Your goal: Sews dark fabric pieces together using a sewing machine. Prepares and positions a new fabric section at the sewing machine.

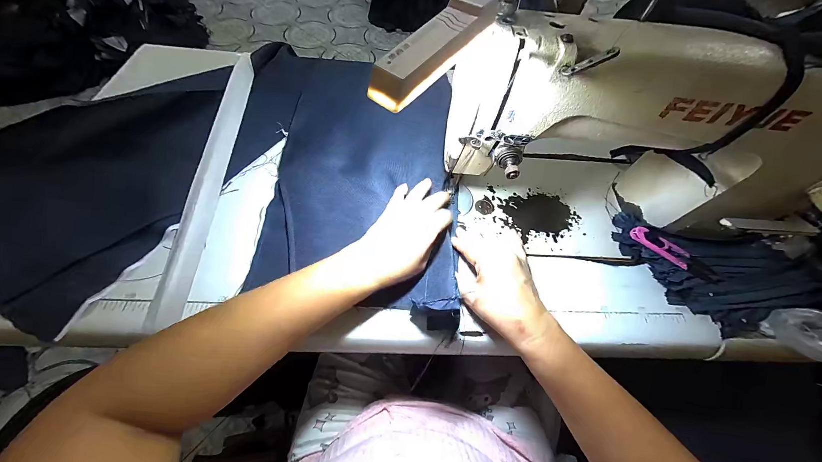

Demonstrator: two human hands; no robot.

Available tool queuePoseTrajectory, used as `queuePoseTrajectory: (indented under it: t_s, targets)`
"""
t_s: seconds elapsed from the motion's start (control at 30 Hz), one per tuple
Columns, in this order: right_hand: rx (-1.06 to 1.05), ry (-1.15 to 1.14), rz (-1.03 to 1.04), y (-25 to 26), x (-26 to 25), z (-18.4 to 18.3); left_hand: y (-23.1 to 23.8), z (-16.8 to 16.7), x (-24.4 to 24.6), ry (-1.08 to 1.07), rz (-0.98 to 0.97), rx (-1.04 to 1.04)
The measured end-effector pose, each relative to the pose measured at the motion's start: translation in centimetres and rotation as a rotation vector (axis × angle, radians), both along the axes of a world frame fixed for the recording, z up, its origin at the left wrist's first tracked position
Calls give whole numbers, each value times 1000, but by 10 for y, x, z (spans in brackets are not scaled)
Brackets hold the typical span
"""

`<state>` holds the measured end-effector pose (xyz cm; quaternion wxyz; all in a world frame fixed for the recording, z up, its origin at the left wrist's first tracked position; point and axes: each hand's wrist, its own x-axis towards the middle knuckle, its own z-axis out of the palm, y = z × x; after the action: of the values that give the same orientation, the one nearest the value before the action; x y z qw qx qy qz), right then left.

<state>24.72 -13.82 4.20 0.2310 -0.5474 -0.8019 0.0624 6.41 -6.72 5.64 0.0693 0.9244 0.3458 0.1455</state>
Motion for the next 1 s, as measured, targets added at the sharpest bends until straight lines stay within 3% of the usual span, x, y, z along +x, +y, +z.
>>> queuePoseTrajectory:
  t_s: [0.1, 0.2, 0.37, 0.57, 0.77, 1.0]
  targets:
    - [113, 129, 14, -19, 1, -11, -38, -6, -3, -86, -66, 114]
    - [84, 138, 46, -30, 5, -17, -55, -18, -11, -204, -122, 162]
    - [102, 114, 123, -20, 11, -12, -49, -25, -17, -302, -162, 138]
    - [-21, 39, 139, 8, 16, -3, -22, -18, -13, -291, -149, 29]
    - [-61, -18, 170, 31, 20, 2, 5, -19, -12, -311, -179, 59]
    - [2, 31, 204, 31, 23, -6, -18, -12, -13, -186, -163, 64]
